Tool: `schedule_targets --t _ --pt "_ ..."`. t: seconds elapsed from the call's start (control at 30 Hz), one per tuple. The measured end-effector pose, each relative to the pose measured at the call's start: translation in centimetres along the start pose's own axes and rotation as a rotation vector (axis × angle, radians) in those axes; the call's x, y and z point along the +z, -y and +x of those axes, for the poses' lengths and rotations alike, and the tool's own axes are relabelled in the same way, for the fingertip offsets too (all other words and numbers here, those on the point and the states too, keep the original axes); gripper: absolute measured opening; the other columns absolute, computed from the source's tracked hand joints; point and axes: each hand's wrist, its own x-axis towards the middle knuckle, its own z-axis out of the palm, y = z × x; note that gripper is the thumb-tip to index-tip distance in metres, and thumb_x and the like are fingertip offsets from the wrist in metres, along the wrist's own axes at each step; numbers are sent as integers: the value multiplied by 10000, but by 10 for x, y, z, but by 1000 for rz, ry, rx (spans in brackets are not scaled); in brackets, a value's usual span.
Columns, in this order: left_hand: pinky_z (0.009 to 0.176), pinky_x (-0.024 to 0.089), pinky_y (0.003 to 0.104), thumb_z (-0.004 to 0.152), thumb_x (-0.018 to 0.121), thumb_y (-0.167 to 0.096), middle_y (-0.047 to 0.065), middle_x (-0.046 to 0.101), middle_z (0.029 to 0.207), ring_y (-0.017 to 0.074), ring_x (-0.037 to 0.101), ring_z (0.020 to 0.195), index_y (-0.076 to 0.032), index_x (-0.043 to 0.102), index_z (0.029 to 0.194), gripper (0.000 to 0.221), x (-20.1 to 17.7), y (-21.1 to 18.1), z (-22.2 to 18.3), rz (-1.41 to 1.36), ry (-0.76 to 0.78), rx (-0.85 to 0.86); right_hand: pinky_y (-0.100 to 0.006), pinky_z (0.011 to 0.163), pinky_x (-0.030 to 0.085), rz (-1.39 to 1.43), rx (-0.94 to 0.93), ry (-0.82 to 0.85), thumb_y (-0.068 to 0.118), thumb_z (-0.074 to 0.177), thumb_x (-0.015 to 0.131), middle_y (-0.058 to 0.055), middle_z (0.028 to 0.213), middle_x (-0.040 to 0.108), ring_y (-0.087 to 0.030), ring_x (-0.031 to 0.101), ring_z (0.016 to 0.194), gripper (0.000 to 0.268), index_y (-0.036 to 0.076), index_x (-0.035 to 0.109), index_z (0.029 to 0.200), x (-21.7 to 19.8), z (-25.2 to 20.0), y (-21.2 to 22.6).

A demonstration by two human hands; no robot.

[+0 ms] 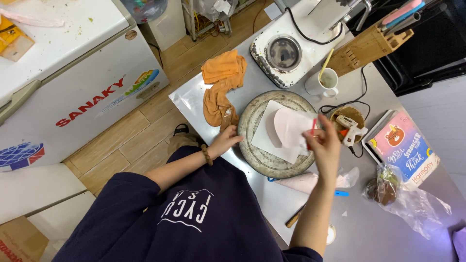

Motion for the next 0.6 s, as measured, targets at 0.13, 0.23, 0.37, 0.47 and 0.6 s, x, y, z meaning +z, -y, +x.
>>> schedule_targets --t 0.13,0.23,0.37,0.47,0.6 --pt "860 541 284 968 672 -281 78 683 1235 129 652 1098 -23 507 1340 482 -1 15 2 47 -20 -22 -221 565 480 -155 35 68 9 914 768 -67 817 704 -91 636 663 510 -36 591 1390 20 13 -25" --pt "824 523 302 978 682 -268 114 694 1198 172 641 1020 6 523 1333 476 1 21 -4 37 -3 35 -231 545 550 -96 103 83 33 885 754 -51 785 707 -87 684 631 523 -29 574 1372 32 18 -22" --pt "873 551 302 971 666 -269 105 707 1187 167 673 1061 14 550 1317 462 6 7 -12 133 -51 19 -236 540 518 -211 62 92 41 888 774 -60 778 708 -86 665 629 501 -33 608 1355 35 22 -27" --pt "918 542 307 972 667 -265 116 704 1205 174 672 1092 17 540 1330 472 7 5 -13 125 -59 31 -239 540 523 -248 71 54 45 881 779 -60 777 710 -86 658 625 509 -25 607 1355 32 19 -24" --pt "957 534 318 974 662 -255 145 706 1218 193 673 1123 26 514 1351 493 7 2 -13 104 -46 43 -250 538 535 -233 120 -14 57 892 776 -53 772 698 -76 639 640 504 -19 610 1361 16 12 -23"
